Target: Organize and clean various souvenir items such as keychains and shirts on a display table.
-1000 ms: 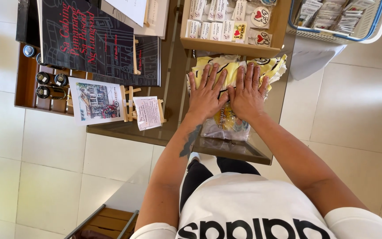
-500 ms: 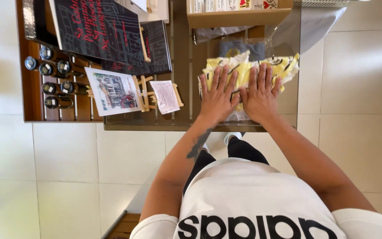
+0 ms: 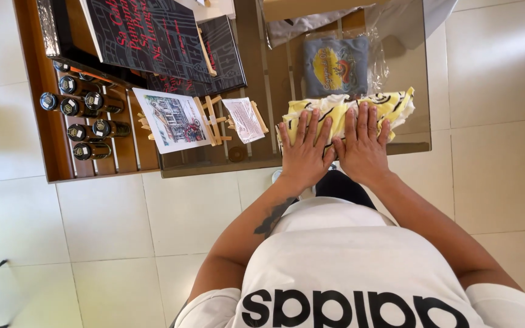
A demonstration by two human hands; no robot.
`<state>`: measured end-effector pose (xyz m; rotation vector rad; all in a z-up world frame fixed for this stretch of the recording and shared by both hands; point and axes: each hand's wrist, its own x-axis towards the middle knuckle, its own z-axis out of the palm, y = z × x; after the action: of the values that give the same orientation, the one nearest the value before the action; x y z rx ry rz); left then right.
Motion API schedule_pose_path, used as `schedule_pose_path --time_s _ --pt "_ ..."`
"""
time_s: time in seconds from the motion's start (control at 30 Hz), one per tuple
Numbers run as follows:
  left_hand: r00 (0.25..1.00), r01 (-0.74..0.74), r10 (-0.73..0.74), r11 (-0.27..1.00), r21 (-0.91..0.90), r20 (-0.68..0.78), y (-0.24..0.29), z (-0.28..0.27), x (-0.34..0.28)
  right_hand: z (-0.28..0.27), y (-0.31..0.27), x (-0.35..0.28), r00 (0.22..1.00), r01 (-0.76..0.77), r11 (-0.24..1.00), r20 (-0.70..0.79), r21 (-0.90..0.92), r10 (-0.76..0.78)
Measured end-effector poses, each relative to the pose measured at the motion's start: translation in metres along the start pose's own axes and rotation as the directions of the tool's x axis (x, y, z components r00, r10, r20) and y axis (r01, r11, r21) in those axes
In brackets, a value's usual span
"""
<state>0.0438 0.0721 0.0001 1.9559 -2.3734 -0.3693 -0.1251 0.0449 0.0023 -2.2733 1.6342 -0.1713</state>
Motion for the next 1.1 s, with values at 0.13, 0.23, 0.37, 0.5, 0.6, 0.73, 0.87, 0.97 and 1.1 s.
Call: schedule_pose_path --time_s 0.13,0.23,0.37,0.5,0.6,0.73,0.87,0.97,1.1 --pt "0.998 0.052 -0.052 0.999 0.016 -0.025 -0.006 0.0 0.024 -0.004 0.008 0.034 0.999 0.047 0.999 0.02 0.007 -0.047" --pt "0.993 0.108 -0.107 0.994 0.03 -0.041 -0.01 0.001 0.047 -0.007 0.014 0.064 0.995 0.067 0.998 0.069 0.017 -0.068" --pt "0.98 0.192 -0.193 0.981 -0.02 -0.05 -0.026 -0.002 0.082 -0.002 0.02 0.115 0.987 0.103 0.995 0.124 -0.006 -0.102" --pt "0.956 0.293 -0.293 0.954 -0.057 0.01 -0.04 -0.019 0.105 -0.002 0.012 0.156 0.958 0.285 0.958 -0.004 0.008 -0.285" --pt "0.936 0.296 -0.304 0.953 -0.07 -0.178 -0.042 -0.008 0.114 -0.014 0.01 0.172 0.955 0.288 0.958 0.079 0.008 -0.287" --pt "0.954 0.285 -0.29 0.956 -0.074 -0.072 -0.037 -0.012 0.158 -0.035 0.03 0.18 0.976 0.159 0.987 0.155 -0.01 -0.156" --pt "0.976 0.2 -0.198 0.98 -0.013 0.093 -0.02 -0.013 0.172 -0.035 0.053 0.161 0.995 0.086 0.996 0.056 -0.002 -0.086" --pt "0.988 0.142 -0.144 0.989 -0.037 -0.05 -0.021 -0.014 0.169 -0.034 0.05 0.162 0.995 0.091 0.996 -0.05 0.023 -0.09" --pt "0.975 0.212 -0.213 0.977 0.028 0.063 -0.047 -0.012 0.16 -0.033 0.02 0.179 0.981 0.043 0.997 0.19 -0.064 -0.03"
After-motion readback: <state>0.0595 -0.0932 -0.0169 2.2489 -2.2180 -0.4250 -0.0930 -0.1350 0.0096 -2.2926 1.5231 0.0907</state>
